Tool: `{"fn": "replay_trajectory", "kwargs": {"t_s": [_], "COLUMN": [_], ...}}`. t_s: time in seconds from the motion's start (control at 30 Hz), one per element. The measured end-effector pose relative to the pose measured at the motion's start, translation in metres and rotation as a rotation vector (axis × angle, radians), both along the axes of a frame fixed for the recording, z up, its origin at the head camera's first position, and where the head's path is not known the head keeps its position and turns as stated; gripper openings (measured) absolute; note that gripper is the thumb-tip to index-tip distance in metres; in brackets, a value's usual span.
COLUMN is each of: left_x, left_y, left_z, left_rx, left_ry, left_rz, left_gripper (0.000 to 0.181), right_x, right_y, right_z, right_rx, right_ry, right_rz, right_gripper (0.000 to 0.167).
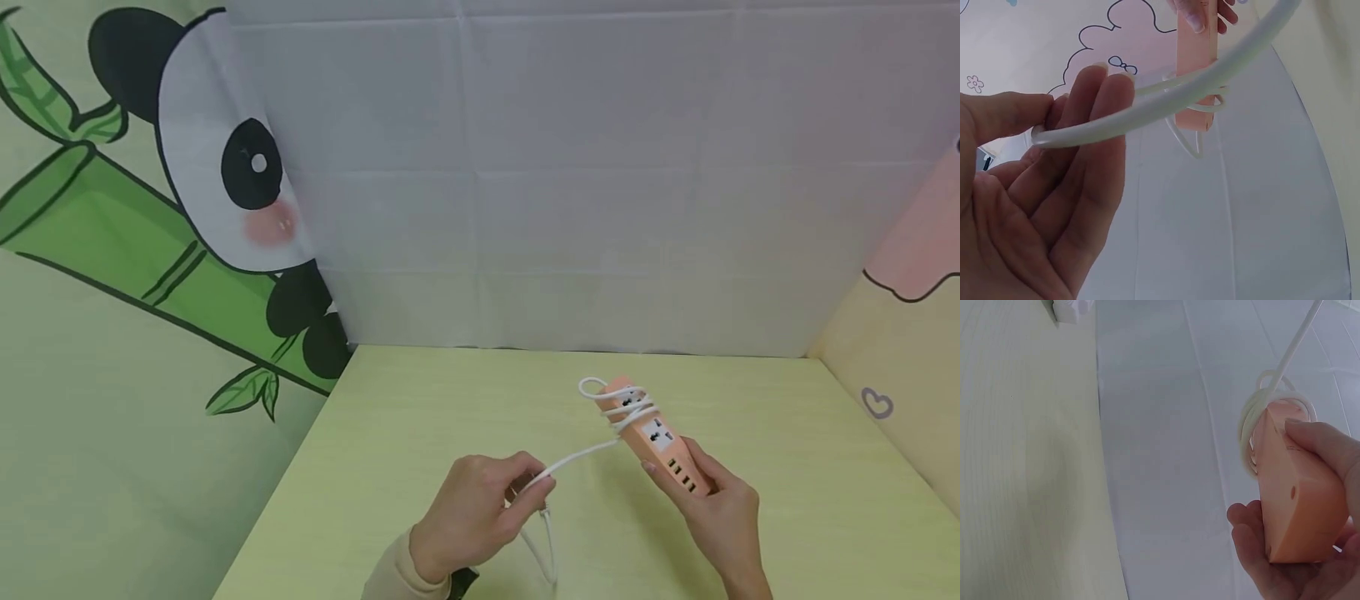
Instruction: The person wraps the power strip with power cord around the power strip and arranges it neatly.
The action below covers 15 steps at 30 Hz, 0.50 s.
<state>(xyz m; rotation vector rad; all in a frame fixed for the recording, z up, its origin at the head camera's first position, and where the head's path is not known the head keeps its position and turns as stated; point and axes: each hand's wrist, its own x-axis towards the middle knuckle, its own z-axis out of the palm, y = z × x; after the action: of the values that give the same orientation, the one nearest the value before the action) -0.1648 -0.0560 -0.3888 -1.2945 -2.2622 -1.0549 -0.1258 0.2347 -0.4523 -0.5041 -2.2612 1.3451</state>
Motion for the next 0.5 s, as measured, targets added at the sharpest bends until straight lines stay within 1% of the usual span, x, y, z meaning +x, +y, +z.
{"fn": "replay_trajectory", "kwargs": {"t_s": [0.13, 0.23, 0.4, 0.5], "left_x": [-0.003, -0.006, -0.011, -0.013], "left_y": [0.003, 0.005, 0.007, 0.007], "left_z": [0.006, 0.011, 0.023, 0.03], "left_rx": [-0.02, -0.017, 0.008, 0.027], "left_ry": [-0.006, -0.006, 0.004, 0.007], "left_rz": [0.002, 0.016, 0.071, 0.088], "left_gripper": [0.012, 0.012, 0.013, 0.012], "right_x": [-0.006, -0.01, -0.017, -0.021], "right_y": [0.006, 0.009, 0.015, 0.019], "right_z": [0.008, 0.014, 0.024, 0.03], "right_rx": [0.023, 0.036, 0.051, 0.057], "right_ry": [-0.009, -0.022, -0.045, -0.066], "right_rz": [0.009, 0.018, 0.035, 0.045], "right_gripper": [0.069, 0.07, 0.071, 0.072]}}
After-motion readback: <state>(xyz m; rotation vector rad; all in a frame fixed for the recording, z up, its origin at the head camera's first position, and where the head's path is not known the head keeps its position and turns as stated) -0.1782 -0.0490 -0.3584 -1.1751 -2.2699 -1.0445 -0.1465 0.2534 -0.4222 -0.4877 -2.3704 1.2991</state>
